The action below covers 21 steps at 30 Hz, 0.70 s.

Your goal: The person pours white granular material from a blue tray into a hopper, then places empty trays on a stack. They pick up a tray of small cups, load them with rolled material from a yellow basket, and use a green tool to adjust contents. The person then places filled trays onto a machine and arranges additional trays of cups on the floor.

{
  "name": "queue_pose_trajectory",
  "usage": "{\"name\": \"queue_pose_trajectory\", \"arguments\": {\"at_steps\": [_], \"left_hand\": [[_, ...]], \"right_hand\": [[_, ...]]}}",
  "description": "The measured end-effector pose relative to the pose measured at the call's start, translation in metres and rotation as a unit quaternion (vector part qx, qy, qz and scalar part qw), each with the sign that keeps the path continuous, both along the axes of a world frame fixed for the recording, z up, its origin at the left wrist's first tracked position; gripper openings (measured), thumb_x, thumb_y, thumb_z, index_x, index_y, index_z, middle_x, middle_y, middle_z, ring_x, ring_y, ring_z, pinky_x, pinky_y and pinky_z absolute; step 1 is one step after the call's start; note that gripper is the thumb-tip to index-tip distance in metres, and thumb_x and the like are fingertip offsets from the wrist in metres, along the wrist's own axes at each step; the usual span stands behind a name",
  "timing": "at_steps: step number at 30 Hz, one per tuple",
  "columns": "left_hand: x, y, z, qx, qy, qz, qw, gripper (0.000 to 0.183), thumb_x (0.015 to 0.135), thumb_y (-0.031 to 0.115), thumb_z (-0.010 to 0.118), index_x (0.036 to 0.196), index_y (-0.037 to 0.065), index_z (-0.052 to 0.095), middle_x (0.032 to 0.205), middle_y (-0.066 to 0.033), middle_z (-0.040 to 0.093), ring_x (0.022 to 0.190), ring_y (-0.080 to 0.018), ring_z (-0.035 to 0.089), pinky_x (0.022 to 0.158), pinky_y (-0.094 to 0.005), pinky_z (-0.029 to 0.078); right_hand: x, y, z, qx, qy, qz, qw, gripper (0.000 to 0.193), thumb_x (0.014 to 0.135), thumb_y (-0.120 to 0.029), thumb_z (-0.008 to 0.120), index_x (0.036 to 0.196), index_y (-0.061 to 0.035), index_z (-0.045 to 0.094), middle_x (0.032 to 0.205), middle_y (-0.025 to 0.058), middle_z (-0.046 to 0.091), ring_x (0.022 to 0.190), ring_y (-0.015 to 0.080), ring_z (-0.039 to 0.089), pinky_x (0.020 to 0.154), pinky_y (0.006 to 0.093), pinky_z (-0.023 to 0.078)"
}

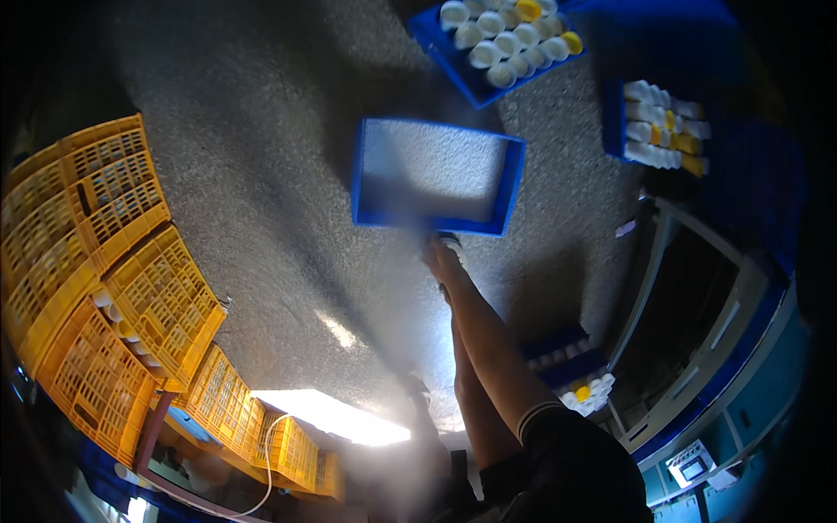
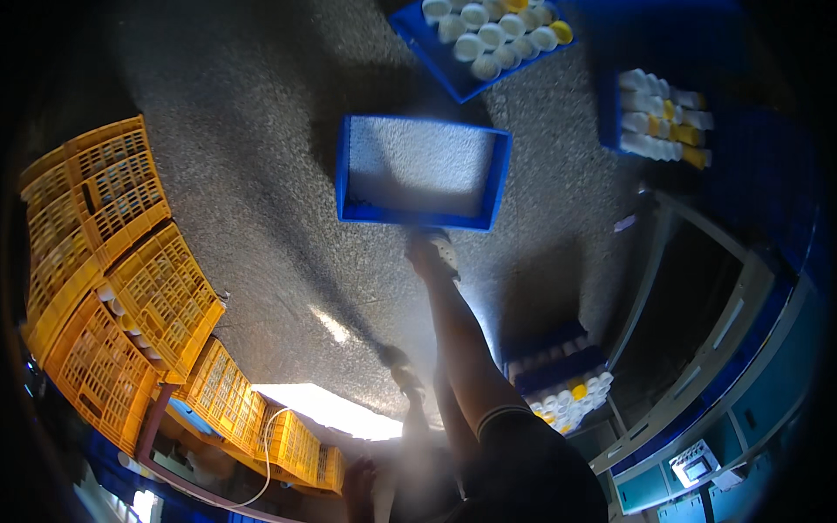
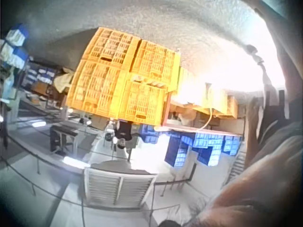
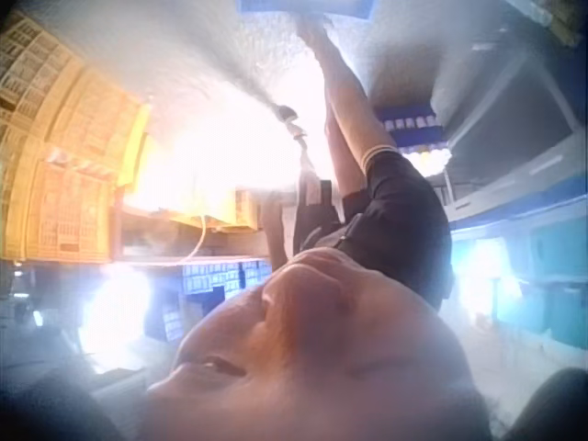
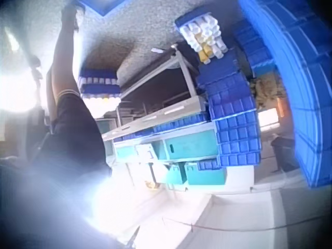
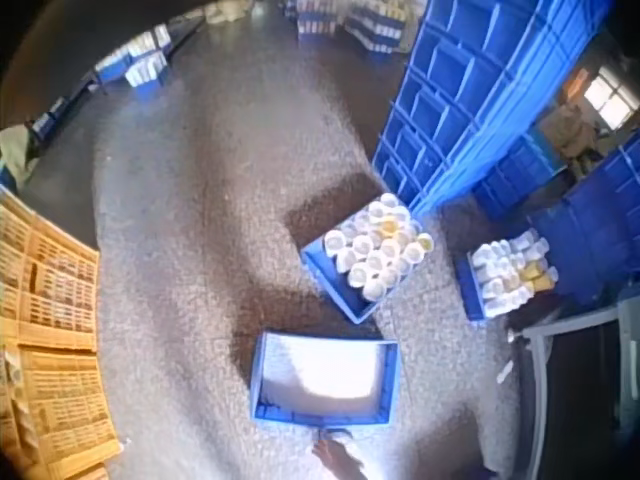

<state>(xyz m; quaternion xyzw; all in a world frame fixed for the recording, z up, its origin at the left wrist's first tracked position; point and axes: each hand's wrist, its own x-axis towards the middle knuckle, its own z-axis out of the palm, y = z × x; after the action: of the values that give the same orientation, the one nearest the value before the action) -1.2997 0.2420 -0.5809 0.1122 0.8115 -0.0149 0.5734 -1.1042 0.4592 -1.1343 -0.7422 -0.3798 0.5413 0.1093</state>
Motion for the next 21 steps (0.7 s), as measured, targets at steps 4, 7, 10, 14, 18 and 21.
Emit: {"name": "queue_pose_trajectory", "arguments": {"at_steps": [4, 7, 10, 14, 18, 21], "left_hand": [[-0.052, 0.036, -0.020, -0.076, 0.008, -0.064, 0.995, 0.043, 0.098, 0.025, 0.061, 0.137, 0.010, 0.053, 0.137, -0.0193, 0.055, 0.129, -0.0249, 0.048, 0.109, -0.0390, 0.036], [-0.096, 0.037, -0.026, -0.081, 0.045, -0.019, 0.996, 0.043, 0.097, 0.025, 0.062, 0.136, 0.008, 0.054, 0.132, -0.0180, 0.058, 0.123, -0.0248, 0.053, 0.104, -0.0374, 0.041], [-0.136, 0.045, -0.028, -0.047, 0.066, 0.012, 0.997, 0.043, 0.097, 0.024, 0.063, 0.134, 0.005, 0.055, 0.127, -0.0168, 0.062, 0.117, -0.0246, 0.058, 0.099, -0.0358, 0.046], [-0.215, 0.102, -0.014, -0.043, 0.070, -0.036, 0.996, 0.040, 0.096, 0.021, 0.064, 0.130, 0.001, 0.056, 0.118, -0.0141, 0.066, 0.107, -0.0240, 0.062, 0.092, -0.0341, 0.051], [-0.286, 0.235, 0.016, 0.132, 0.077, -0.052, 0.987, 0.031, 0.092, 0.005, 0.061, 0.122, -0.001, 0.059, 0.113, -0.0128, 0.065, 0.102, -0.0237, 0.062, 0.086, -0.0349, 0.053], [-0.301, 0.408, 0.050, 0.188, 0.115, -0.041, 0.975, 0.030, 0.093, 0.012, 0.063, 0.120, 0.000, 0.061, 0.119, -0.0120, 0.064, 0.108, -0.0231, 0.061, 0.088, -0.0343, 0.051]], "right_hand": [[-0.022, 0.019, -0.057, 0.068, -0.157, 0.007, 0.985, 0.038, 0.093, -0.018, 0.064, 0.126, -0.0007, 0.056, 0.106, 0.0204, 0.066, 0.093, 0.0368, 0.063, 0.086, 0.0414, 0.050], [-0.010, 0.022, -0.048, 0.064, -0.128, 0.029, 0.989, 0.036, 0.084, -0.010, 0.065, 0.118, 0.0003, 0.064, 0.106, 0.0265, 0.067, 0.103, 0.0409, 0.064, 0.088, 0.0430, 0.051], [-0.004, 0.021, -0.014, 0.109, -0.137, 0.015, 0.984, 0.029, 0.083, -0.011, 0.066, 0.110, 0.0006, 0.067, 0.102, 0.0259, 0.068, 0.099, 0.0408, 0.065, 0.086, 0.0428, 0.052], [-0.010, 0.032, 0.081, 0.010, -0.192, 0.002, 0.981, 0.029, 0.083, -0.016, 0.067, 0.111, -0.0090, 0.065, 0.098, 0.0187, 0.068, 0.092, 0.0379, 0.065, 0.079, 0.0444, 0.052], [-0.035, 0.066, 0.241, 0.064, -0.155, 0.074, 0.983, 0.025, 0.082, -0.011, 0.065, 0.106, -0.0076, 0.064, 0.102, 0.0211, 0.066, 0.099, 0.0409, 0.062, 0.083, 0.0440, 0.051], [-0.052, 0.119, 0.369, 0.119, -0.077, 0.089, 0.986, 0.019, 0.081, -0.011, 0.071, 0.098, -0.0056, 0.065, 0.094, 0.0189, 0.064, 0.087, 0.0395, 0.062, 0.075, 0.0441, 0.050]]}}
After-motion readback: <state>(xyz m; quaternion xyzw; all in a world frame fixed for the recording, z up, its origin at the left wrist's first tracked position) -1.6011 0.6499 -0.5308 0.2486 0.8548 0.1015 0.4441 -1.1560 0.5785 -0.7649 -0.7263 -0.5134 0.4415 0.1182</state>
